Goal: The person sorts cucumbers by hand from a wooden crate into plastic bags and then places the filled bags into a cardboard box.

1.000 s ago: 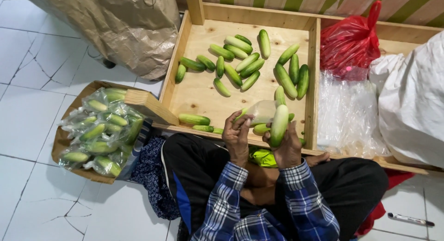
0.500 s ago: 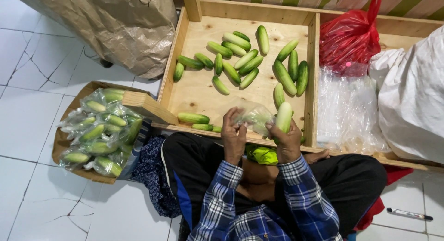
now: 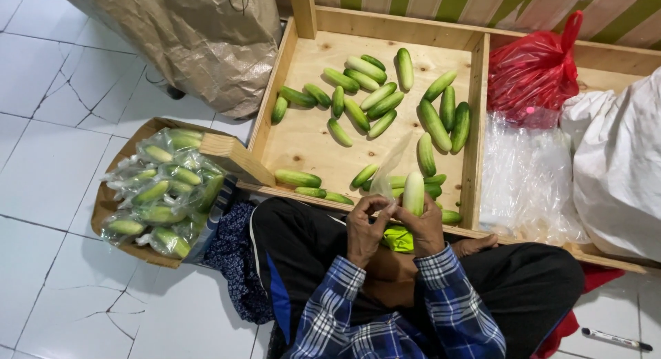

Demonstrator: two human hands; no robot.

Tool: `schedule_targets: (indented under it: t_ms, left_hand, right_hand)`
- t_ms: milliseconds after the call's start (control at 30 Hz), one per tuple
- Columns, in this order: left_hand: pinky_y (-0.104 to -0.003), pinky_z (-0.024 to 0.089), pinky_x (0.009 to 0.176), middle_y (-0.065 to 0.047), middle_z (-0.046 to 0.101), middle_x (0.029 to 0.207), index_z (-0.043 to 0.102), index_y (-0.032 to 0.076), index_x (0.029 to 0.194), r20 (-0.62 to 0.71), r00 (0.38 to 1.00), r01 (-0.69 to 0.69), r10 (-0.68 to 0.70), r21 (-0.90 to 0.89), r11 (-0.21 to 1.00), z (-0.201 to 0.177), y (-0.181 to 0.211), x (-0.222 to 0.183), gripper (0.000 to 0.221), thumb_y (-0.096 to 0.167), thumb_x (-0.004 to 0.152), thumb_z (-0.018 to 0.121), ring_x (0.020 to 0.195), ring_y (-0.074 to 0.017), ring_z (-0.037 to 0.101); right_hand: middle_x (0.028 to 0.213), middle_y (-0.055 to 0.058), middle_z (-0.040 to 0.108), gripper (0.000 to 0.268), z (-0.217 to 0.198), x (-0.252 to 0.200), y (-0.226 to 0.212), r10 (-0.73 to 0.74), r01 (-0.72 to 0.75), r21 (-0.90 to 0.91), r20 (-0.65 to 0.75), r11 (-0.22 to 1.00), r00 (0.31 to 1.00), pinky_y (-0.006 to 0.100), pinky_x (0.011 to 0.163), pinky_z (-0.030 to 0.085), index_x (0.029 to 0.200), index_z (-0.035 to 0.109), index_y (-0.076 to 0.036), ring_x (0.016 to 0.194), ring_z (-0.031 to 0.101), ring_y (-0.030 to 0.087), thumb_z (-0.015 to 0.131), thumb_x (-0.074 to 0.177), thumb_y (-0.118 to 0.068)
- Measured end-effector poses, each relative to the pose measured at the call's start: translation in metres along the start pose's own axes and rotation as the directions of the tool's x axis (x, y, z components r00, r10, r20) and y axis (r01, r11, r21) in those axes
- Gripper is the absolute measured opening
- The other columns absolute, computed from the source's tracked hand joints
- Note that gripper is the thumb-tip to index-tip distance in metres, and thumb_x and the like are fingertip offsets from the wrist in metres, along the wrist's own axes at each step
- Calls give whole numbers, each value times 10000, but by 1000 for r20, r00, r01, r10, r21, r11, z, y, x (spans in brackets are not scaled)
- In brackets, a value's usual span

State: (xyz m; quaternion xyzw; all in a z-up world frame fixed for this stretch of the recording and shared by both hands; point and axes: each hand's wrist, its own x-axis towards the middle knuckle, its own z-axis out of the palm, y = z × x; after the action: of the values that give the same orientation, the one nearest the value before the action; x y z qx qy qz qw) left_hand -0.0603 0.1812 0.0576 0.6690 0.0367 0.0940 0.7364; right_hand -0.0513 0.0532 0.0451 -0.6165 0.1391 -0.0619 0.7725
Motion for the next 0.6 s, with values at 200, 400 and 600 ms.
schedule_targets:
  t_ms: [200,400,600]
  left_hand:
    - [-266,568,732,-33,695,801,674,63,964,16,990,137,-137,-41,990,-12,-12,4,345,206,776,927,817,-82,651]
    - [-335,602,672,-73,755,867,776,168,947,12,999,37,-42,280,959,-12,-5,1,49,186,901,776,831,-262,754]
    - [-365,620,635,-61,745,825,750,195,1005,55,992,-129,117,486,864,-29,-12,6,75,226,938,736,783,-296,749]
  right_hand:
    - [747,101,712,387,12,-12,-16,42,-42,-13,28,999,999,301,594,599,937,724,-26,628,680,140,960,631,-48]
    - [754,185,713,303,7,-5,16,94,-91,68,-39,994,995,371,540,624,918,666,34,575,711,230,868,692,41]
    - [826,182,748,312,-1,-1,-17,-63,47,-255,-55,966,997,355,587,608,961,653,30,669,714,198,832,705,38]
